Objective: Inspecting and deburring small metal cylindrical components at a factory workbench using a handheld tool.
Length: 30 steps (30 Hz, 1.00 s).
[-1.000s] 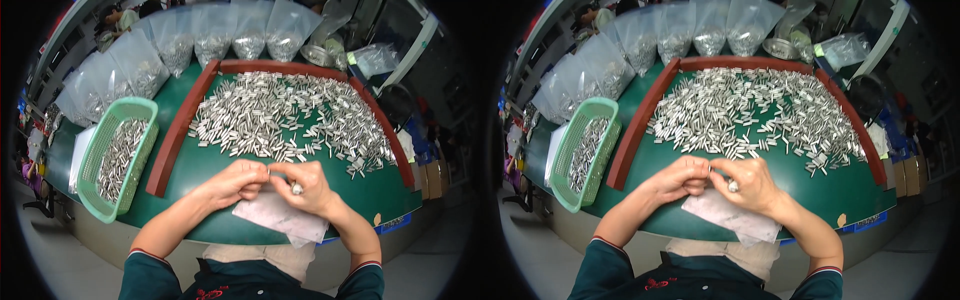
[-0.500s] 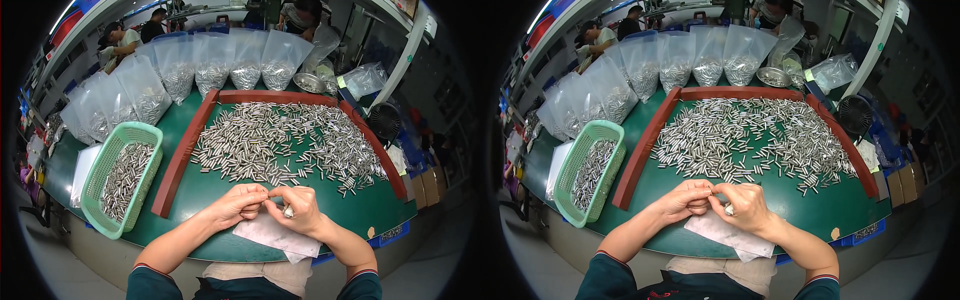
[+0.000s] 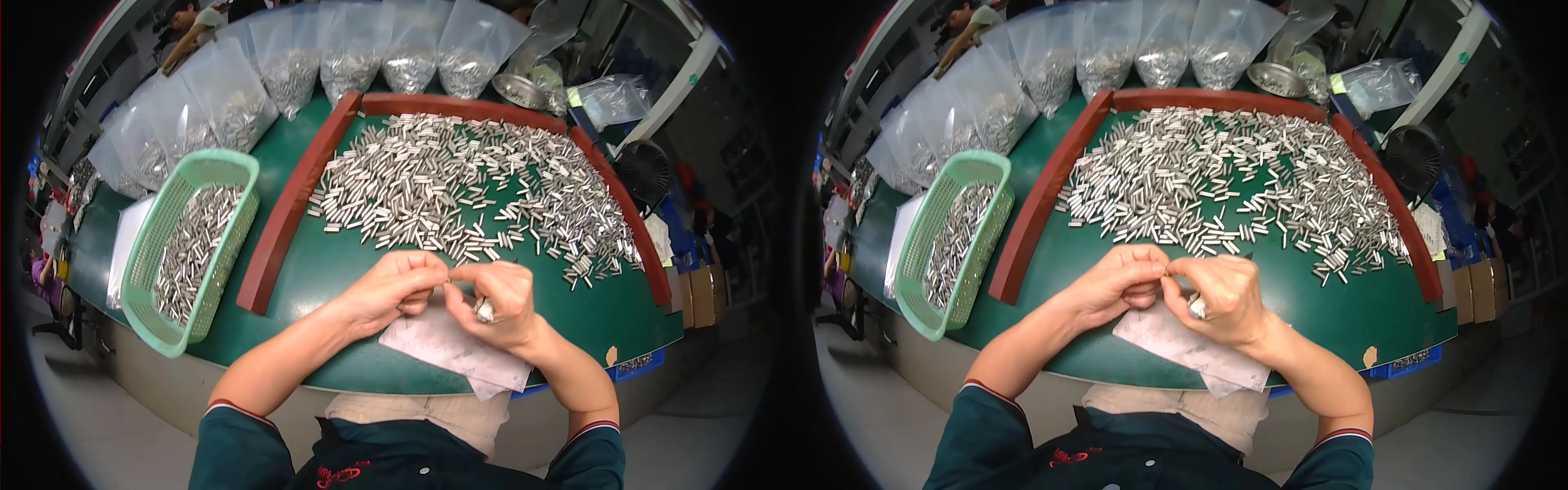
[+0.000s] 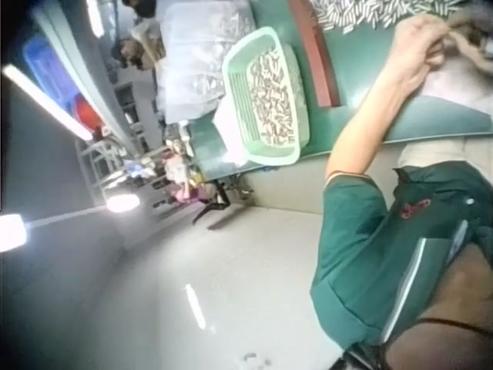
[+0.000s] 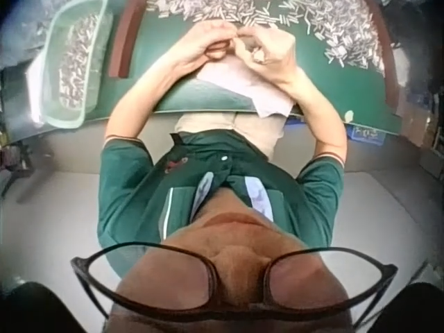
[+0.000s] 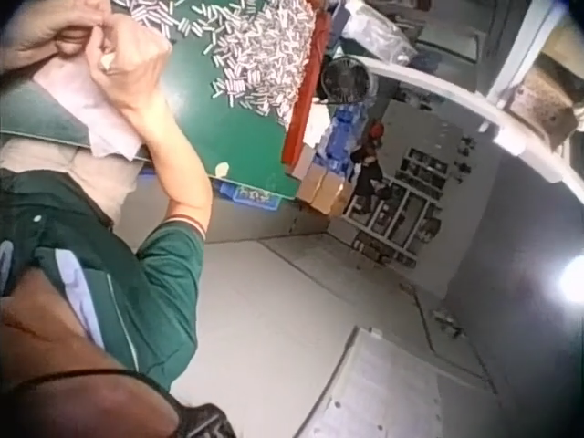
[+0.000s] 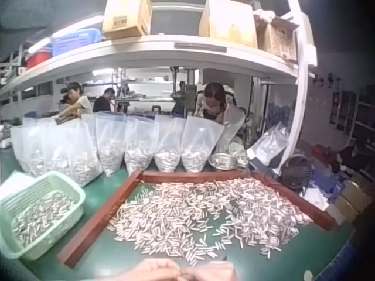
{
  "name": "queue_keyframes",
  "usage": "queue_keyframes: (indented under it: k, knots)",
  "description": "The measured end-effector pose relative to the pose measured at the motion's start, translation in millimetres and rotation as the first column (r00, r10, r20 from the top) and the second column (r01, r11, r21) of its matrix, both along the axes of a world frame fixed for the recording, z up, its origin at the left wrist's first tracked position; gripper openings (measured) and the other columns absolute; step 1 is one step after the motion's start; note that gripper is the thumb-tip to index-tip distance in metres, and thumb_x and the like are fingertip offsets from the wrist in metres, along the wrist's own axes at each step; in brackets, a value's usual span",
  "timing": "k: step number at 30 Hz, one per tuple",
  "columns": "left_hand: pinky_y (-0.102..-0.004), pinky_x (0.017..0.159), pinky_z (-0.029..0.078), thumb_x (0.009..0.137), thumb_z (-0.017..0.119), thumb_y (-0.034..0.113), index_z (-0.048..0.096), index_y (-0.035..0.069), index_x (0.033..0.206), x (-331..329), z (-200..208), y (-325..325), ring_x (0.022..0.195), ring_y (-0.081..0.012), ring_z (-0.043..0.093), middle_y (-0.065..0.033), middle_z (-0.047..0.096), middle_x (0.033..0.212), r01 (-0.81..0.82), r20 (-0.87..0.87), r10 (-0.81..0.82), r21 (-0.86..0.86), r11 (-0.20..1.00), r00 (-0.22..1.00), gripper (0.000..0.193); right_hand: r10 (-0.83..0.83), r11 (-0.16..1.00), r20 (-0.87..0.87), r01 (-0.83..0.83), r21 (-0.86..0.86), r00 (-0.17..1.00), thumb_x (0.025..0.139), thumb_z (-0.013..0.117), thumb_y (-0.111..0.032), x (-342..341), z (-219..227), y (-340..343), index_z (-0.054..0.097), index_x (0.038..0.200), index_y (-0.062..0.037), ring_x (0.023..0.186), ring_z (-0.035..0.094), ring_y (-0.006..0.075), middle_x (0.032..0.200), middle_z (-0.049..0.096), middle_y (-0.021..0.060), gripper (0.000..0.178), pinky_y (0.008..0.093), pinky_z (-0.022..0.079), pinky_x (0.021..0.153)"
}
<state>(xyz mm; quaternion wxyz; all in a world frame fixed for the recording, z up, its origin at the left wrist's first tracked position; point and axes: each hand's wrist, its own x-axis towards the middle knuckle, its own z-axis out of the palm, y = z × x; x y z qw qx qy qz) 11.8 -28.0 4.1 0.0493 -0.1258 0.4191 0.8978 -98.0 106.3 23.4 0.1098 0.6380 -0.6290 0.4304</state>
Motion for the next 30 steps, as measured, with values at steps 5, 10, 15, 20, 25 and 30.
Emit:
queue_keyframes:
  k: [5, 10, 15, 20, 25, 30]
  knots:
    - [-0.0166, 0.043, 0.023, 0.082, 0.056, 0.016, 0.055, 0.007, 0.080, -1.2, -1.0, -4.2, 0.050, -0.0008, 0.031, 0.0071, 0.043, 0.062, -0.002, -0.019, 0.000, -0.070, 0.998, 1.000, 0.010, -0.016, 1.000, -0.003, 0.016, 0.009, 1.000, 0.060, 0.066, -0.003, -0.3, -3.4, -2.8, 0.059, 0.071, -0.0042, 0.041, 0.051, 0.0155, 0.056, 0.057, 0.0037, 0.013, 0.0256, 0.039, 0.040]
    - [-0.0156, 0.045, 0.026, 0.078, 0.057, 0.016, 0.056, 0.008, 0.078, 0.1, -1.3, -2.5, 0.053, 0.0000, 0.035, 0.0066, 0.047, 0.064, -0.053, 0.005, 0.054, -0.161, 0.986, 0.999, 0.009, -0.012, 1.000, -0.008, 0.013, 0.010, 1.000, 0.058, 0.066, -0.002, -0.9, -6.9, -3.7, 0.059, 0.071, -0.0044, 0.038, 0.046, 0.0135, 0.054, 0.054, 0.0022, 0.015, 0.0251, 0.035, 0.038]
    - [-0.0159, 0.045, 0.025, 0.077, 0.056, 0.015, 0.056, 0.007, 0.078, 2.2, -2.3, -3.3, 0.052, -0.0004, 0.034, 0.0061, 0.048, 0.065, -0.081, -0.020, 0.079, -0.178, 0.981, 0.997, 0.008, -0.019, 1.000, 0.009, 0.019, -0.002, 1.000, 0.057, 0.065, -0.002, 0.8, -8.3, -4.3, 0.058, 0.071, -0.0044, 0.037, 0.044, 0.0129, 0.052, 0.052, 0.0017, 0.016, 0.0250, 0.034, 0.038]
    - [-0.0174, 0.044, 0.022, 0.079, 0.055, 0.013, 0.054, 0.006, 0.076, 1.6, 0.9, -4.8, 0.048, -0.0013, 0.029, 0.0069, 0.043, 0.060, -0.093, -0.015, 0.091, -0.153, 0.984, 0.996, 0.008, -0.030, 0.999, 0.021, 0.030, 0.015, 0.999, 0.057, 0.064, -0.001, -1.5, -8.4, -1.8, 0.057, 0.069, -0.0045, 0.036, 0.042, 0.0124, 0.051, 0.050, 0.0007, 0.015, 0.0247, 0.032, 0.037]
    - [-0.0188, 0.043, 0.019, 0.081, 0.054, 0.012, 0.054, 0.006, 0.076, 2.7, 1.2, -6.7, 0.045, -0.0019, 0.023, 0.0081, 0.036, 0.055, -0.098, -0.007, 0.097, -0.109, 0.989, 0.995, 0.008, -0.028, 0.999, 0.019, 0.028, -0.017, 0.999, 0.057, 0.064, -0.001, -1.4, -7.7, -2.8, 0.057, 0.069, -0.0042, 0.036, 0.041, 0.0116, 0.050, 0.048, 0.0002, 0.014, 0.0245, 0.031, 0.036]
    - [-0.0187, 0.043, 0.019, 0.083, 0.055, 0.016, 0.057, 0.005, 0.084, 2.0, 7.3, -7.5, 0.046, -0.0020, 0.023, 0.0085, 0.036, 0.055, -0.036, 0.053, 0.045, -0.154, 0.987, 0.998, 0.012, -0.019, 1.000, 0.030, 0.019, -0.001, 0.999, 0.057, 0.064, -0.001, -2.6, -8.3, -2.7, 0.056, 0.069, -0.0041, 0.036, 0.042, 0.0114, 0.051, 0.049, 0.0003, 0.014, 0.0243, 0.031, 0.036]
